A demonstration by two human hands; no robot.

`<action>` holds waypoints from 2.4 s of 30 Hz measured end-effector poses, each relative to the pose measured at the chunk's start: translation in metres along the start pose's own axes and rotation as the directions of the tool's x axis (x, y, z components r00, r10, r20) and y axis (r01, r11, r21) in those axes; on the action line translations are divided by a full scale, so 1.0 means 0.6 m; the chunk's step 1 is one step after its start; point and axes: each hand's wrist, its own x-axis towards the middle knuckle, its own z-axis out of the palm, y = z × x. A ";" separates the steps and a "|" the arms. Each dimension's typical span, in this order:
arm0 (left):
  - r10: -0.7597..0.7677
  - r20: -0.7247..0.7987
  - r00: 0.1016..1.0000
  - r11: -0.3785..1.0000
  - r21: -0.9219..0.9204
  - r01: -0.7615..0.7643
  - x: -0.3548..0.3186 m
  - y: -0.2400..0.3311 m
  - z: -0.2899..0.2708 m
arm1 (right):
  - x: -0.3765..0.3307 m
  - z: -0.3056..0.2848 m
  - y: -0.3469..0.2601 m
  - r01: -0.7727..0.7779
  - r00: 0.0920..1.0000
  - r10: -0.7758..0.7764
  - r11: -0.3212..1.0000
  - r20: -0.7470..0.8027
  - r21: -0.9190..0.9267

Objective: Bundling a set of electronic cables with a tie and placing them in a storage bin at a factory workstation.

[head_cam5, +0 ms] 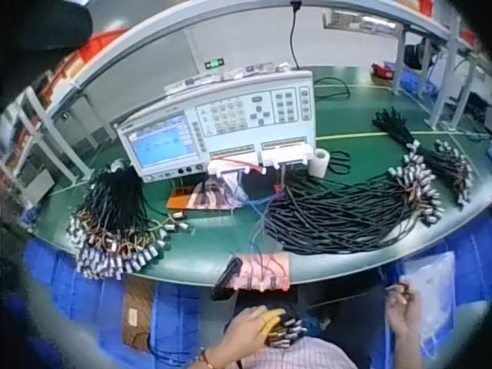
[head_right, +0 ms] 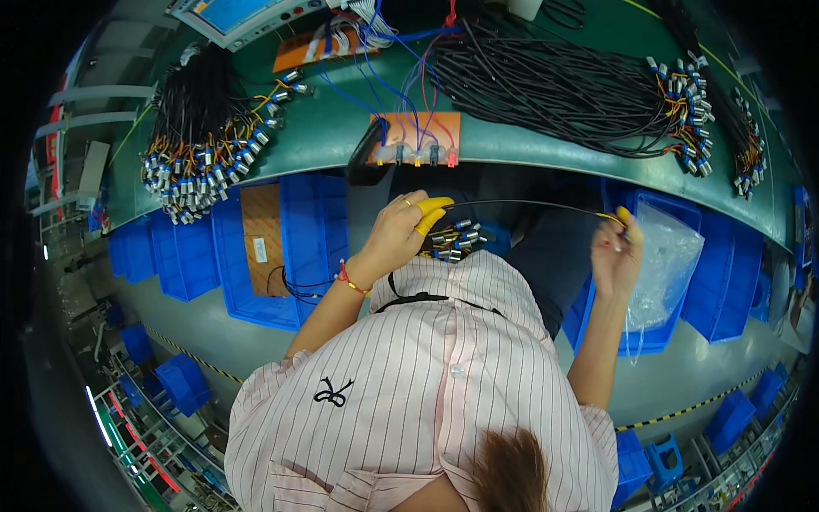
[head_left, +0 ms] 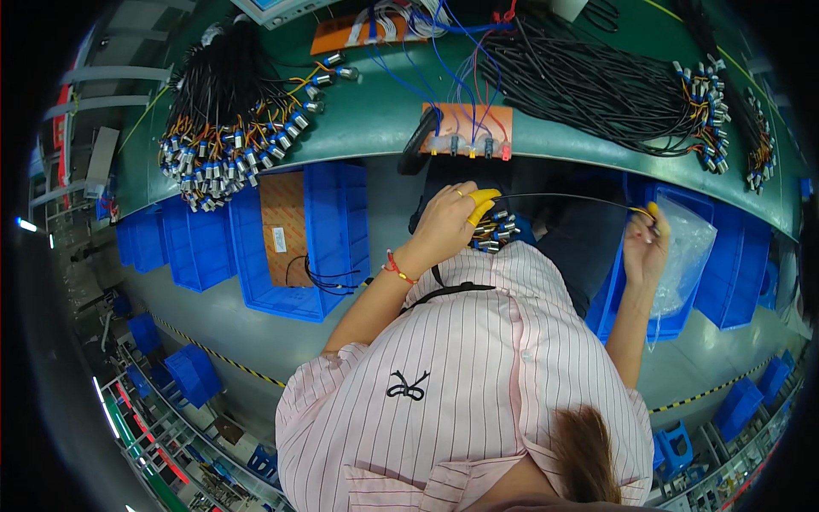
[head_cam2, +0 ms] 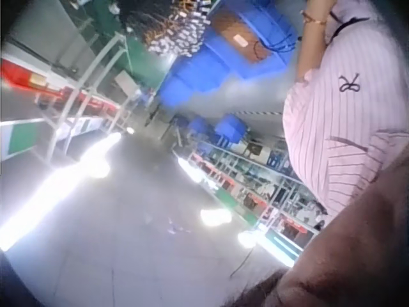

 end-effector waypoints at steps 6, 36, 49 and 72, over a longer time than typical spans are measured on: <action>-0.240 -0.028 0.970 0.903 -0.374 0.212 -0.007 0.027 -0.043 | -0.004 -0.031 -0.032 0.353 0.772 -0.289 0.935 -0.566 0.004; -0.493 0.164 0.854 0.019 -0.980 0.199 0.020 0.044 0.009 | 0.024 0.041 0.104 0.254 0.967 -0.215 0.843 0.135 -0.473; -0.423 0.220 0.879 -0.267 -0.957 0.111 0.024 0.048 -0.011 | 0.032 0.060 0.115 0.202 0.979 -0.190 0.857 0.074 -0.474; -0.396 0.308 0.865 0.093 -0.924 0.371 0.053 0.022 -0.050 | 0.013 0.051 0.097 0.299 0.950 -0.308 0.831 0.060 -0.469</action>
